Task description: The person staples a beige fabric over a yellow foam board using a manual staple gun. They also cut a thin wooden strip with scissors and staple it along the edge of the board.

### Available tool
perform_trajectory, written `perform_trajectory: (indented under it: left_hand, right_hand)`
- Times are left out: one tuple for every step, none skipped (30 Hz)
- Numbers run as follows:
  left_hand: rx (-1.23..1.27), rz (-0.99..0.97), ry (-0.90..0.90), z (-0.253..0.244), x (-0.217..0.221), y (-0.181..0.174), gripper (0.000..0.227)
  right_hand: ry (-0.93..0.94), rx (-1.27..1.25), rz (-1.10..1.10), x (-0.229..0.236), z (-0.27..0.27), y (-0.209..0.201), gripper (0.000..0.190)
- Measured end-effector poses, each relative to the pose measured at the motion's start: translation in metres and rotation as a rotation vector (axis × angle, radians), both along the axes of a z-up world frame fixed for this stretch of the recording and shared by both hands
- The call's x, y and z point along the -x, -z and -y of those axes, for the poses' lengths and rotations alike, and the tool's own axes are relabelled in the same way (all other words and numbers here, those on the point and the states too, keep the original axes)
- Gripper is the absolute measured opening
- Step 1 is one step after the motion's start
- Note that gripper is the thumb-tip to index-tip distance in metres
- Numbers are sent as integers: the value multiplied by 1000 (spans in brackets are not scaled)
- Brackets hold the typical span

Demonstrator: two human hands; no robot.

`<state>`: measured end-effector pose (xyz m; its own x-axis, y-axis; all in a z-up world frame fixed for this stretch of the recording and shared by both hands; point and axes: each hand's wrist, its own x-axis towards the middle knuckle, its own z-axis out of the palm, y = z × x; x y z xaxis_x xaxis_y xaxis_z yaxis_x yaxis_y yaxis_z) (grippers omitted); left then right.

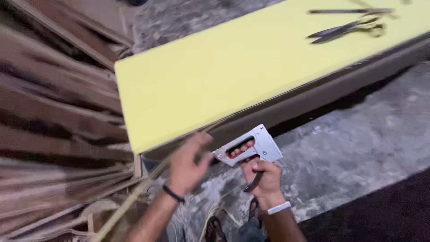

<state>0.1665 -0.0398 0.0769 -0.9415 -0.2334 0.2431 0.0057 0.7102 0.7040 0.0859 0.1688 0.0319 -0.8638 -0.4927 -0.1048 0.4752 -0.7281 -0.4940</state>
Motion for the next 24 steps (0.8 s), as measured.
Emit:
perform_trajectory:
  left_hand:
    - [-154, -43, 104, -16, 4, -12, 45]
    - [-280, -52, 103, -24, 8, -25, 45]
    - [-413, -52, 95, -33, 11, -35, 45]
    - [-546, -47, 87, -40, 18, -44, 46]
    - [-554, -5, 130, -42, 32, -53, 44]
    - [-559, 37, 174, -42, 53, -60, 43]
    - [-562, 81, 216, -43, 72, -67, 42]
    - [-610, 75, 255, -47, 94, -72, 38]
    - [-658, 68, 292, -53, 119, -75, 34]
    - [-705, 62, 329, -60, 140, -79, 31]
    - [-621, 39, 328, -67, 158, -83, 31]
    - [-537, 14, 325, -75, 174, -88, 32]
    - [-468, -18, 326, -91, 196, -92, 32]
    - [-372, -120, 331, -105, 217, -97, 30]
    - [-283, -215, 329, -117, 231, -102, 29]
    - [-195, -311, 324, -130, 249, -107, 27]
    - [-180, -333, 356, -141, 266, -114, 25]
    - [-165, -356, 387, -151, 283, -119, 23]
    - [-144, -379, 416, -159, 302, -124, 22]
    - [-152, -392, 422, -168, 319, -129, 20]
    - [-162, -402, 426, -178, 335, -133, 19]
    - [-172, -412, 431, -186, 351, -137, 18]
    - [-187, -363, 442, -191, 366, -142, 21]
    - [-202, -314, 453, -194, 383, -146, 23]
  right_hand:
    - [-20, 113, 43, 5, -2, -16, 56]
    - [-41, 226, 83, 10, -6, -32, 55]
    - [-22, 209, 110, 14, -13, -46, 56]
    - [-1, 193, 138, 19, -21, -57, 57]
    - [10, 188, 172, 28, -26, -66, 58]
    - [44, 206, 143, 41, -34, -74, 58]
    - [77, 225, 116, 56, -43, -81, 58]
    - [110, 244, 89, 70, -52, -86, 59]
    - [130, 257, 92, 85, -60, -89, 60]
    - [150, 270, 95, 100, -69, -91, 60]
    - [167, 283, 92, 118, -77, -93, 61]
    - [193, 288, 115, 135, -82, -93, 61]
    - [221, 278, 132, 153, -92, -94, 62]
    - [249, 269, 148, 174, -102, -95, 62]
    - [238, 282, 154, 191, -114, -95, 62]
    - [227, 295, 160, 207, -127, -96, 62]
    - [217, 317, 175, 221, -137, -96, 61]
    - [215, 318, 168, 237, -152, -97, 61]
    - [209, 324, 160, 256, -165, -97, 61]
    - [203, 330, 153, 275, -177, -97, 61]
    - [257, 362, 128, 295, -189, -98, 60]
    - [311, 394, 103, 316, -201, -100, 59]
    - [365, 425, 78, 335, -213, -100, 58]
    - [390, 415, 74, 354, -227, -101, 60]
